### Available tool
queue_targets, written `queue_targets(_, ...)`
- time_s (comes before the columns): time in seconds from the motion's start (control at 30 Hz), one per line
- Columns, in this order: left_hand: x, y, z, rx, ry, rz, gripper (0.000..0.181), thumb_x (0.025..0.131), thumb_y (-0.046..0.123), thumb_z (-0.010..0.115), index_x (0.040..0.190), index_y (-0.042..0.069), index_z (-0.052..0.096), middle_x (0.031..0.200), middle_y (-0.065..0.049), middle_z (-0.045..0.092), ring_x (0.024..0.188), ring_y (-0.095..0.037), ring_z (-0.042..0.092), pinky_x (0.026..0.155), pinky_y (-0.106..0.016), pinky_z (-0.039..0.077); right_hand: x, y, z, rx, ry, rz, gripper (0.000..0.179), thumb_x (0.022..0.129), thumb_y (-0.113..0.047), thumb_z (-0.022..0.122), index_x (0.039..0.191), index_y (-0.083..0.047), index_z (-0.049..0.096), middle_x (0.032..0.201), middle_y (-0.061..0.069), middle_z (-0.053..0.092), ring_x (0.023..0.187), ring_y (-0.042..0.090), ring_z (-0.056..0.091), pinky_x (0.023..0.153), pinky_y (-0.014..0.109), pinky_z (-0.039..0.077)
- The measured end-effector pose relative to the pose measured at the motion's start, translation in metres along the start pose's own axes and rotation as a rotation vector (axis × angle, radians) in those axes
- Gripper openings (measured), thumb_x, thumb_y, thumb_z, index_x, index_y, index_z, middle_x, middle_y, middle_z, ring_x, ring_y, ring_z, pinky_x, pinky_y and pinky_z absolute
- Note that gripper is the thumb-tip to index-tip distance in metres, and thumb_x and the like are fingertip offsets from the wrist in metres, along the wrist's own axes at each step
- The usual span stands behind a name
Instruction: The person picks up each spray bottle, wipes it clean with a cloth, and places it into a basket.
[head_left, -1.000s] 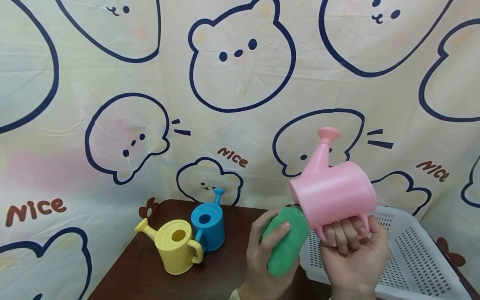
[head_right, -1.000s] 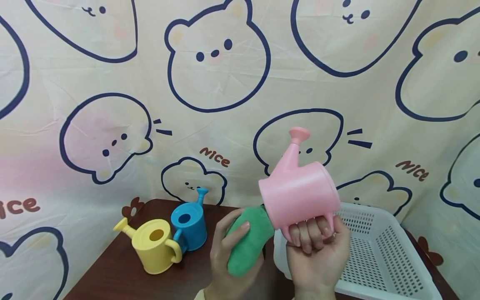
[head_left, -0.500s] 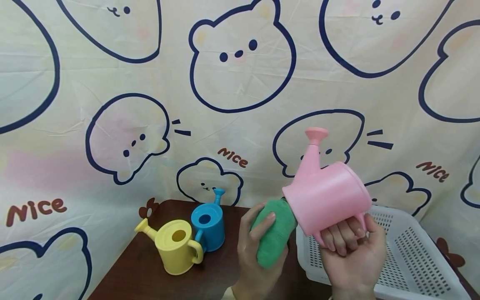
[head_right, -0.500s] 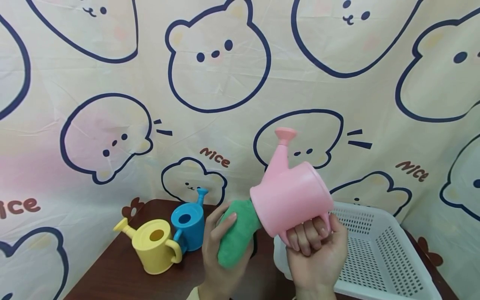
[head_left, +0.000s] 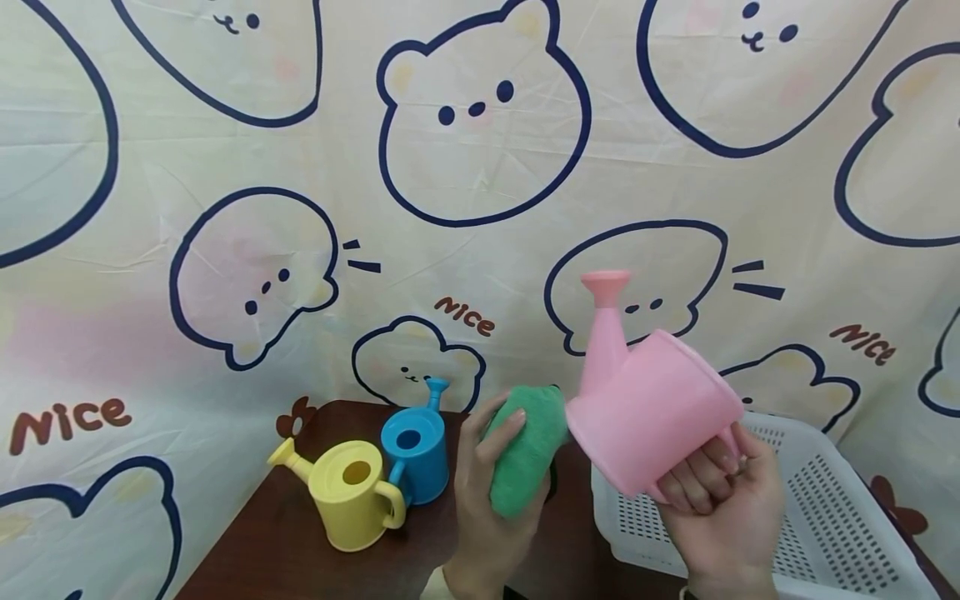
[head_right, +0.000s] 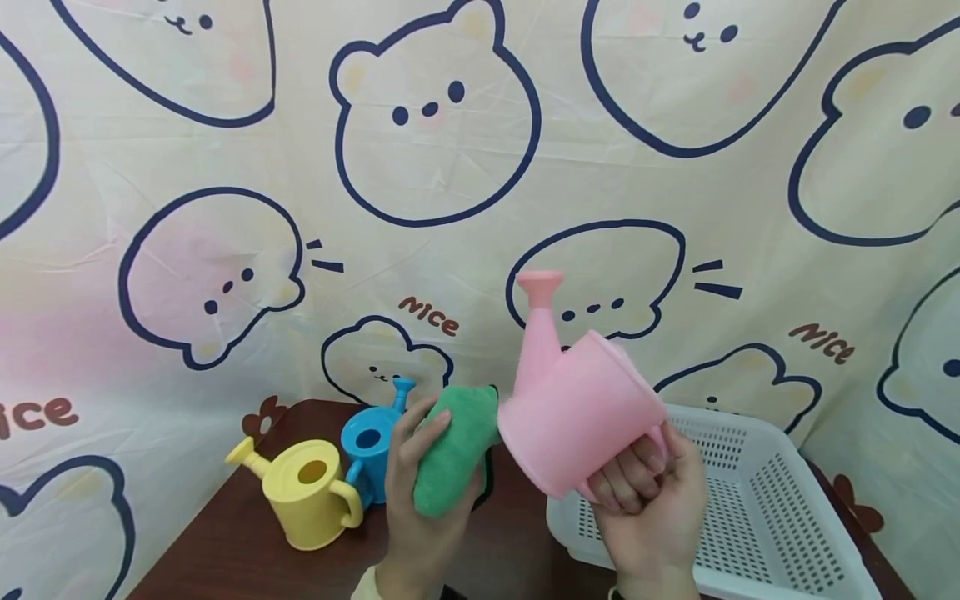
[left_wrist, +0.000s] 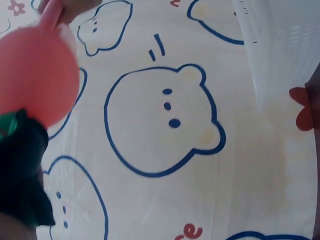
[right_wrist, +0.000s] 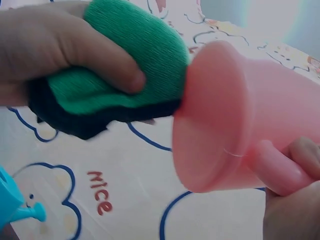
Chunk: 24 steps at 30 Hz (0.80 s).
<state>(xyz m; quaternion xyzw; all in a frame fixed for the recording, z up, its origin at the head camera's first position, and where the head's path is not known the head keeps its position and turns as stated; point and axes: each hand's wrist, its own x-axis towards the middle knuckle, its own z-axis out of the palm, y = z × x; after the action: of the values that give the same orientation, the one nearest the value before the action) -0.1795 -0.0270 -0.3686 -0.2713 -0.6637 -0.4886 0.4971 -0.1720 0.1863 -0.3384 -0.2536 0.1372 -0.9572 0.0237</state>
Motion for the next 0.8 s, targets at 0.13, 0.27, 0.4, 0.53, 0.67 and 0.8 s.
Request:
queue_targets(0.13,0.004,-0.005,-0.006,-0.038,-0.083,0.026,0.079,0.075,-0.010,0.087,0.143,0.013,0.053,0.143,-0.018,0.055,0.123,-0.033,0.064,0.096,-0.046,0.064,0.000,-0.011,-0.003,-0.086,-0.025,0.025,0.056,0.116,-0.040,0.020,0.075,-0.009,0.042,0.059,0.001,0.031,0.045,0.017,0.019,0.047,0.026,0.010)
queue_targets(0.27,0.006,-0.008,-0.011,-0.052,-0.163,0.001,0.079,0.076,-0.011,0.086,0.143,0.014,0.054,0.145,-0.015,0.056,0.125,-0.032,0.064,0.100,-0.047,0.062,-0.002,-0.020,-0.006,-0.196,-0.062,0.048,0.057,0.117,-0.037,0.014,0.076,-0.009,0.042,0.059,0.002,0.029,0.045,0.018,0.019,0.047,0.028,0.009)
queue_targets(0.4,0.005,-0.008,-0.014,-0.064,-0.227,-0.080,0.076,0.079,-0.009,0.086,0.144,0.016,0.055,0.148,-0.012,0.056,0.130,-0.031,0.063,0.103,-0.047,0.061,-0.004,-0.024,-0.009,-0.241,-0.121,0.073,0.057,0.116,-0.034,0.007,0.079,-0.009,0.042,0.060,0.002,0.027,0.046,0.018,0.019,0.048,0.029,0.010)
queue_targets(0.53,0.006,-0.008,-0.017,-0.059,-0.263,-0.113,0.079,0.077,-0.008,0.087,0.145,0.017,0.055,0.149,-0.010,0.057,0.132,-0.032,0.063,0.103,-0.049,0.061,-0.004,-0.025,-0.010,-0.259,-0.150,0.086,0.057,0.115,-0.031,0.004,0.081,-0.009,0.043,0.061,0.002,0.028,0.047,0.018,0.019,0.049,0.029,0.010)
queue_targets(0.67,0.008,-0.007,-0.019,-0.063,-0.272,-0.129,0.082,0.076,-0.009,0.088,0.146,0.017,0.055,0.150,-0.009,0.057,0.133,-0.031,0.062,0.104,-0.050,0.060,-0.004,-0.025,-0.013,-0.259,-0.185,0.087,0.056,0.115,-0.030,0.002,0.082,-0.008,0.041,0.063,0.002,0.028,0.047,0.018,0.020,0.048,0.029,0.009)
queue_targets(0.8,0.008,-0.008,-0.020,-0.077,-0.253,-0.139,0.080,0.077,-0.008,0.087,0.146,0.017,0.055,0.149,-0.010,0.058,0.132,-0.031,0.063,0.104,-0.050,0.060,-0.004,-0.025,-0.012,-0.288,-0.195,0.085,0.055,0.115,-0.028,0.002,0.081,-0.009,0.040,0.063,0.002,0.028,0.047,0.018,0.020,0.047,0.029,0.009)
